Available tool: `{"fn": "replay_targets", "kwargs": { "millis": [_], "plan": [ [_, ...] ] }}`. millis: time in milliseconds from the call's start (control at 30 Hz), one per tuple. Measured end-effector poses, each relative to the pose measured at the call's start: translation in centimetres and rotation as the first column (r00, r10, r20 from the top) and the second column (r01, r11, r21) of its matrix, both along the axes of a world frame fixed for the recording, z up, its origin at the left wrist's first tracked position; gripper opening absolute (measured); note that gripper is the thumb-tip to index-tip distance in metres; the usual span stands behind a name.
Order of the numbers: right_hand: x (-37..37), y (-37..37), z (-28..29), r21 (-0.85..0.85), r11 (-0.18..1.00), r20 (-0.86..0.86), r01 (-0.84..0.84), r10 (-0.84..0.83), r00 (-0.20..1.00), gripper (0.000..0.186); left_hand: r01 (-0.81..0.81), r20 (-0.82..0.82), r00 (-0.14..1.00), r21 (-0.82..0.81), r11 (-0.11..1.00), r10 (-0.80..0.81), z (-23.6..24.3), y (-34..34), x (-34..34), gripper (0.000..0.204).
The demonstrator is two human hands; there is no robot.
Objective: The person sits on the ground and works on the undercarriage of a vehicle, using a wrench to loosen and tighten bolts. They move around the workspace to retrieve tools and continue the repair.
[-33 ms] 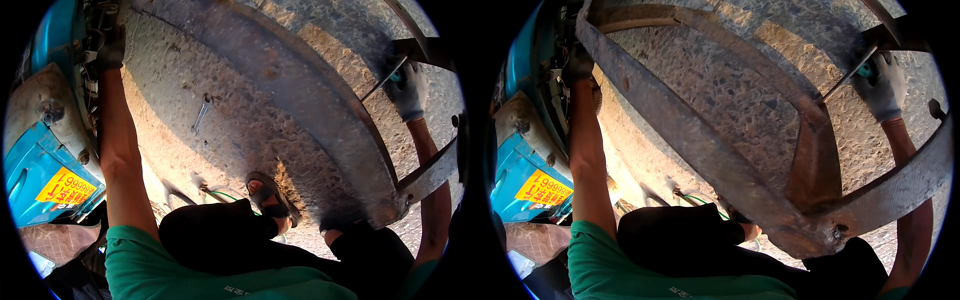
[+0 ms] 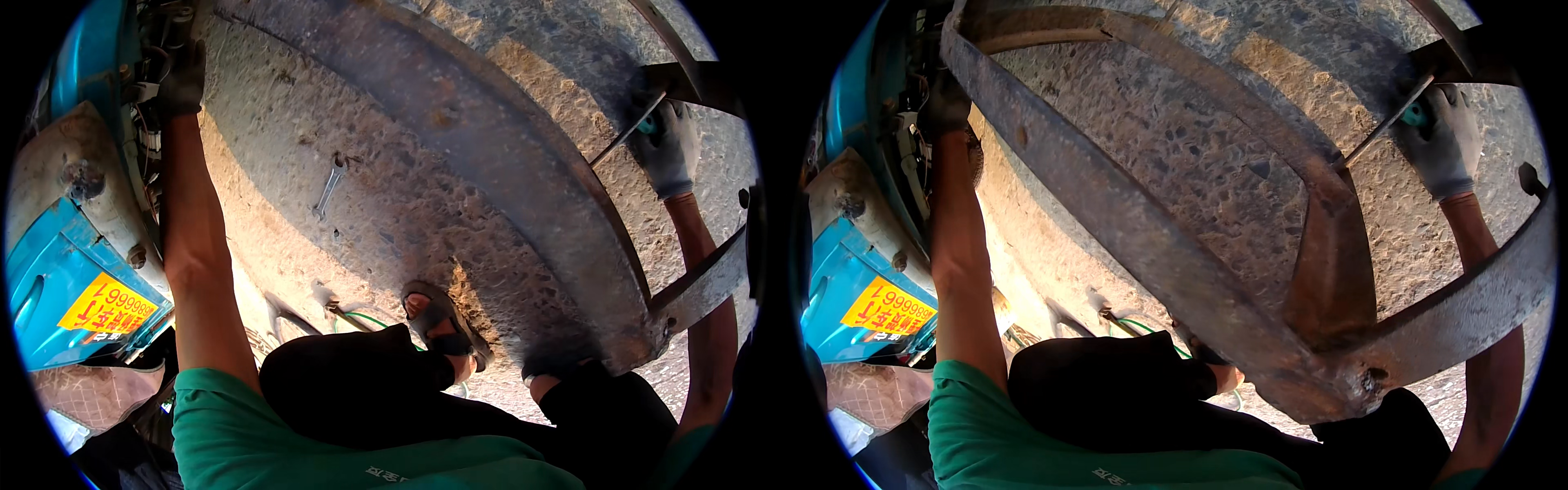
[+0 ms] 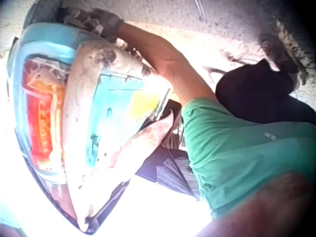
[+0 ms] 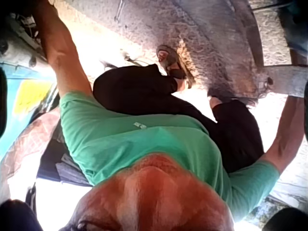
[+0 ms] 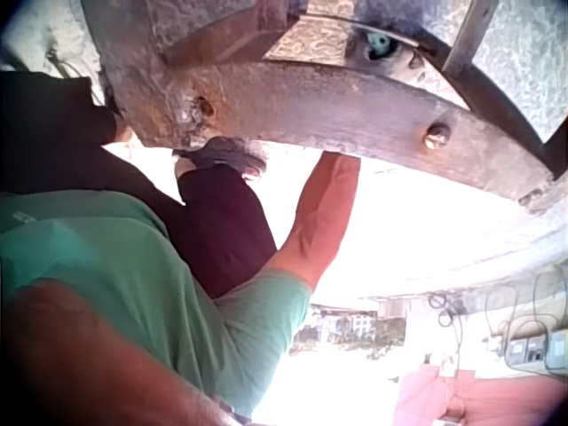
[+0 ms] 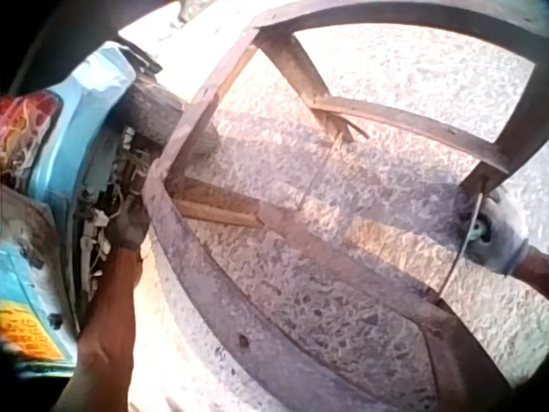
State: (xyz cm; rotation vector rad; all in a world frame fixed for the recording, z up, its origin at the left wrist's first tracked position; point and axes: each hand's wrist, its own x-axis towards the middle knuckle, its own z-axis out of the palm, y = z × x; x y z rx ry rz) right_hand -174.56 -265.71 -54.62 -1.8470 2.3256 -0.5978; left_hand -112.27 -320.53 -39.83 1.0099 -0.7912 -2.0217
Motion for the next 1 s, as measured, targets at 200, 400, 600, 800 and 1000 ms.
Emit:
{"fn": "replay_targets", "kwargs": {
  "millis": [200, 400, 600, 800, 1000],
  "plan": [
    [0.1, 0.2, 0.0, -0.030, 1.000, 0.051, -0.005, 0.006, 0.999, 0.041, 0.223, -0.086, 0.970, -0.037, 0.974, -0.226, 0.9, 4.0, -3.3, 0.030],
    [-0.3, 0.0, -0.2, 0.066, 0.998, 0.083, 0.008, -0.013, 0.996, 0.043, 0.092, -0.089, 0.992, -0.015, 0.996, -0.093, 0.5, 0.0, -0.1, 0.030],
    [0.1, 0.2, -0.3, -0.069, 0.997, 0.053, -0.027, 0.031, 0.998, 0.042, 0.109, -0.059, 0.992, -0.070, 0.992, -0.113, 0.4, 4.1, -4.0, 0.035],
    [-0.4, 0.4, -0.6, 0.018, 1.000, 0.065, -0.005, 0.004, 0.998, 0.043, -0.016, 0.215, 0.974, -0.235, 0.972, 0.068, -0.4, 0.9, -2.3, 0.043],
    [-0.6, 0.5, -0.6, 0.094, 0.996, 0.040, 0.011, -0.015, 0.999, 0.045, -0.141, 0.120, 0.981, -0.117, 0.983, 0.155, -0.9, 1.4, -4.3, 0.039]
  ]
}}
